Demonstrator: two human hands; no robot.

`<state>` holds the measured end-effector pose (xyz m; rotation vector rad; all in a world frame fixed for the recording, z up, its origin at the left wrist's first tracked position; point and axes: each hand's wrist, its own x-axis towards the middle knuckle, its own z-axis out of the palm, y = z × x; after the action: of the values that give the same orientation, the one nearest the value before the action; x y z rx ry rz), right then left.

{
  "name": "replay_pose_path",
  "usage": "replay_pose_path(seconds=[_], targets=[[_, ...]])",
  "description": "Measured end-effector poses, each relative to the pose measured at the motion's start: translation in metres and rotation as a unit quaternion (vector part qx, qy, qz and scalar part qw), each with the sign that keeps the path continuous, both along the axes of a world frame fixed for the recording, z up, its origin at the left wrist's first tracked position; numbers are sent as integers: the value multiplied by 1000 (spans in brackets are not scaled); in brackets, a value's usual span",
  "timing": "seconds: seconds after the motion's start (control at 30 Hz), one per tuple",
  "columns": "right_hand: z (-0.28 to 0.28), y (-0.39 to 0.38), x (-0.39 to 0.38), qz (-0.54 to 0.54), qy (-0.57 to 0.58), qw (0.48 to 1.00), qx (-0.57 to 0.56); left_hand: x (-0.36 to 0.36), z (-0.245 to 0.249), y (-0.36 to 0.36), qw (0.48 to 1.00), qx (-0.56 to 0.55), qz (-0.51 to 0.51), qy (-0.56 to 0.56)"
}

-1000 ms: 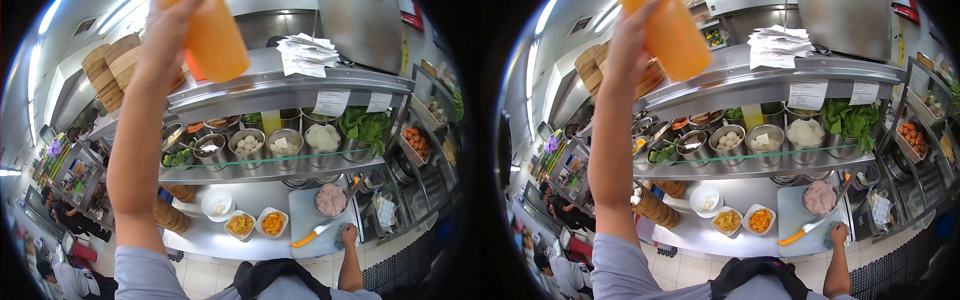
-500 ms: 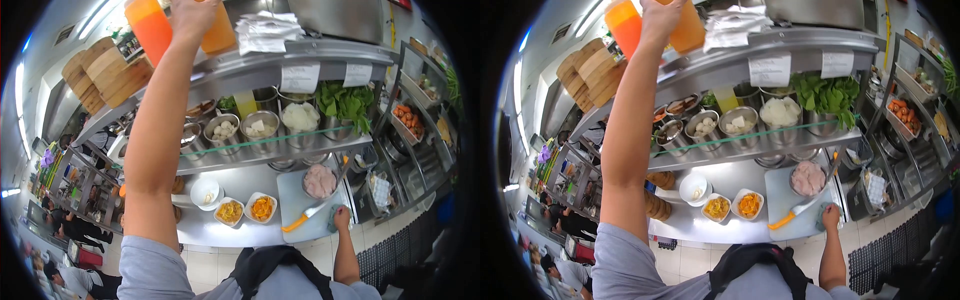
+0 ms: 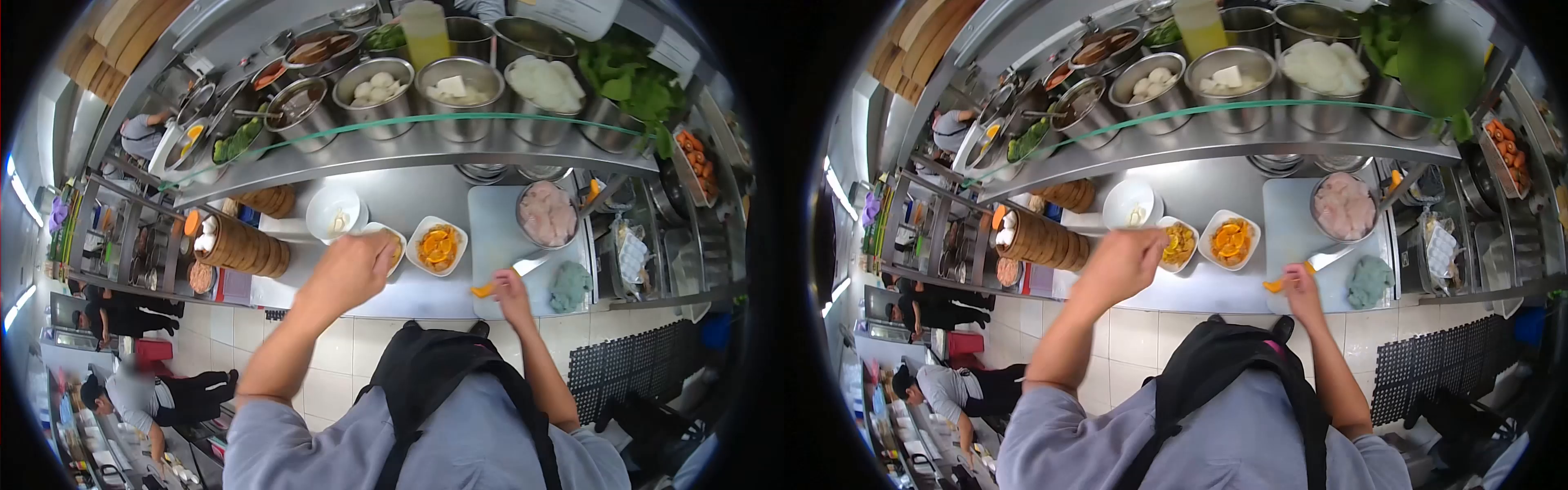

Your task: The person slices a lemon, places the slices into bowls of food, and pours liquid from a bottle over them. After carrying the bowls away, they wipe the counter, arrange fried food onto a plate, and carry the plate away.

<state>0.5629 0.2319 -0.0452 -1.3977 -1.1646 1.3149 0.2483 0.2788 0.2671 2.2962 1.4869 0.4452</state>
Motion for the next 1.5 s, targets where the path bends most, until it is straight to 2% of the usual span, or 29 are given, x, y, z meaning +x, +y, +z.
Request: replay_pose_path(seconds=[0.03,0.1,0.13,0.17,0.2,0.23,0.27,0.3,0.37,0.4,0.47,0.5,0.57,0.67,0.8,0.87,0.93,0.97,1.07,1.1,1.17,1.27,1.3,1.37,1.5], targets=[[4,-1,-27,8,88,993,-80,-39,-70,9,994,-58,38,86],[8,2,-76,-8,219,949,-226,-136,-227,32,981,-67,72,165],[5,7,-95,-30,261,920,-291,-168,-284,38,969,-66,83,222],[-2,12,-110,-37,252,921,-296,-170,-298,36,971,-72,79,212],[-11,17,-124,-68,279,906,-310,-168,-310,36,954,-201,221,-6],[-19,25,-133,-98,304,892,-320,-167,-322,37,855,-315,346,-223],[-26,31,-139,-101,291,896,-320,-168,-333,40,827,-352,325,-294],[-32,37,-146,-120,290,901,-299,-166,-341,40,822,-355,324,-305],[-47,48,-155,-133,279,910,-276,-163,-349,41,794,-341,315,-392],[-52,51,-156,-157,299,905,-258,-164,-353,41,789,-341,316,-401],[-62,52,-155,-178,309,903,-238,-162,-360,38,820,-284,284,-408],[-64,53,-155,-191,308,901,-237,-162,-359,34,815,-283,286,-417],[-66,53,-158,-201,301,903,-232,-159,-355,27,870,-219,309,-316],[-70,57,-155,-199,292,909,-220,-160,-371,-3,861,-167,366,-313],[-59,39,-157,-179,252,912,-269,-172,-340,-85,853,-112,414,-299],[-48,17,-168,-159,213,925,-272,-190,-341,-139,803,-119,450,-372],[-54,-4,-172,-109,211,936,-260,-207,-344,-196,774,-106,486,-392],[-50,-12,-175,-34,194,946,-256,-221,-342,-228,753,-88,504,-414],[-51,-29,-202,78,150,948,-269,-246,-318,-318,674,-58,583,-450],[-49,-35,-224,121,117,943,-287,-263,-325,-351,669,-49,611,-420],[-41,-57,-277,205,83,932,-289,-296,-324,-412,625,-28,676,-390],[-64,-85,-380,285,63,910,-295,-360,-328,-500,548,6,745,-380],[-16,-95,-366,305,46,907,-286,-339,-296,-522,541,22,747,-386],[-34,-115,-452,351,33,894,-276,-384,-319,-574,488,58,789,-368],[-15,-180,-598,465,54,840,-275,-439,-323,-686,387,122,839,-363]])
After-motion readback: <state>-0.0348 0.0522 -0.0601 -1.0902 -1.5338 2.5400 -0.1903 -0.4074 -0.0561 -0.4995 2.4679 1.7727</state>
